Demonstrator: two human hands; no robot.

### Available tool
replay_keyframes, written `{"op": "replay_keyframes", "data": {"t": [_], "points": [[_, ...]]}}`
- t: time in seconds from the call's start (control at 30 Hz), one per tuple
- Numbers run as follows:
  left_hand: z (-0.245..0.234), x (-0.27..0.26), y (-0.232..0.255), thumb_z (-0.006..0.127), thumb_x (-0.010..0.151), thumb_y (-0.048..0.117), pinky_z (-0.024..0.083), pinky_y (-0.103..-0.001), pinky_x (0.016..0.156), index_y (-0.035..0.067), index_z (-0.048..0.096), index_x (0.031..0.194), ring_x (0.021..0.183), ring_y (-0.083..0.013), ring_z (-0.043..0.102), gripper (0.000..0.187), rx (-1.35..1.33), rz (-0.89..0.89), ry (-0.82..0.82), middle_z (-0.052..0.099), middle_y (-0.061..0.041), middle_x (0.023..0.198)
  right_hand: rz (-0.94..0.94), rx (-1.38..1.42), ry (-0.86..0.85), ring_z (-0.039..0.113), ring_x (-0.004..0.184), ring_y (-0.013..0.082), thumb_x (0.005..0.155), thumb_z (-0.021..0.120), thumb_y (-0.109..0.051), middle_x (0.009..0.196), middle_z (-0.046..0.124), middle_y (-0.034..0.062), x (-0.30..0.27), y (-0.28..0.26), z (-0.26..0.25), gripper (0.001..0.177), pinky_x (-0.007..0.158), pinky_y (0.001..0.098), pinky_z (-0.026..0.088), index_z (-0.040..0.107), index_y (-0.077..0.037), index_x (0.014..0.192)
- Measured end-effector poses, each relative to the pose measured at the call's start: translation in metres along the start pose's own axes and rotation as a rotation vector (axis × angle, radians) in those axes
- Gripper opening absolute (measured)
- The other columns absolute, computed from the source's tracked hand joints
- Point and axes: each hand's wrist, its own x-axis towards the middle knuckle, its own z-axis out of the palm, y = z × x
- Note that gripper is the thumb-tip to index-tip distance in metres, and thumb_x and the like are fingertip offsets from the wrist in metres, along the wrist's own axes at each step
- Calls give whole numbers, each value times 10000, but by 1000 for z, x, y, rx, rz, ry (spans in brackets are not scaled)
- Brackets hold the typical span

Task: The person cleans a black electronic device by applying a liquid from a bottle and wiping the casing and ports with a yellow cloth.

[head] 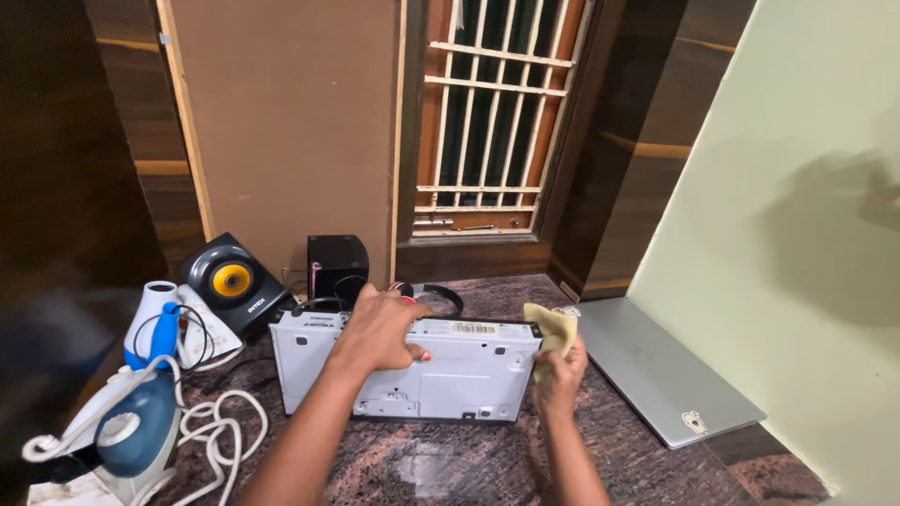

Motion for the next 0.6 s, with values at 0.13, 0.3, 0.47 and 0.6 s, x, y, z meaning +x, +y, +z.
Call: {"op": "replay_keyframes", "data": {"t": [0.13, 0.3, 0.47, 0.6], "points": [[9, -1, -5, 939, 566, 462, 383, -481, 939, 164, 764, 1098, 1160, -297, 621, 635, -21, -7, 55, 764, -105, 1028, -298, -457, 34, 704, 1156, 282, 991, 409, 43, 1211, 717, 169, -11, -32, 55, 329, 1097, 396, 567, 678, 46, 1181], [11, -3, -5, 932, 564, 476, 381, -477, 919, 170, 750, 1125, 1146, -280, 614, 665, -38, -24, 77, 749, -93, 1075, -491, -924, -364, 615, 1279, 361, 869, 453, 4, 1284, 666, 214, -40, -65, 146, 398, 1129, 495, 457, 661, 21, 1208], [0, -17, -7, 899, 608, 481, 391, -441, 934, 177, 738, 1158, 1130, -250, 625, 649, -11, -52, 112, 749, -79, 1069, -641, -1401, -504, 641, 946, 361, 900, 601, -233, 949, 704, 160, -39, -65, 179, 324, 943, 521, 429, 713, -24, 1120], [-13, -43, -30, 879, 597, 498, 379, -508, 947, 147, 724, 1139, 1118, -287, 603, 664, 19, 20, 466, 752, -92, 1094, -686, -1406, -506, 640, 864, 324, 966, 569, -221, 882, 688, 130, -34, -56, 173, 278, 877, 497, 446, 725, -36, 1105]]}}
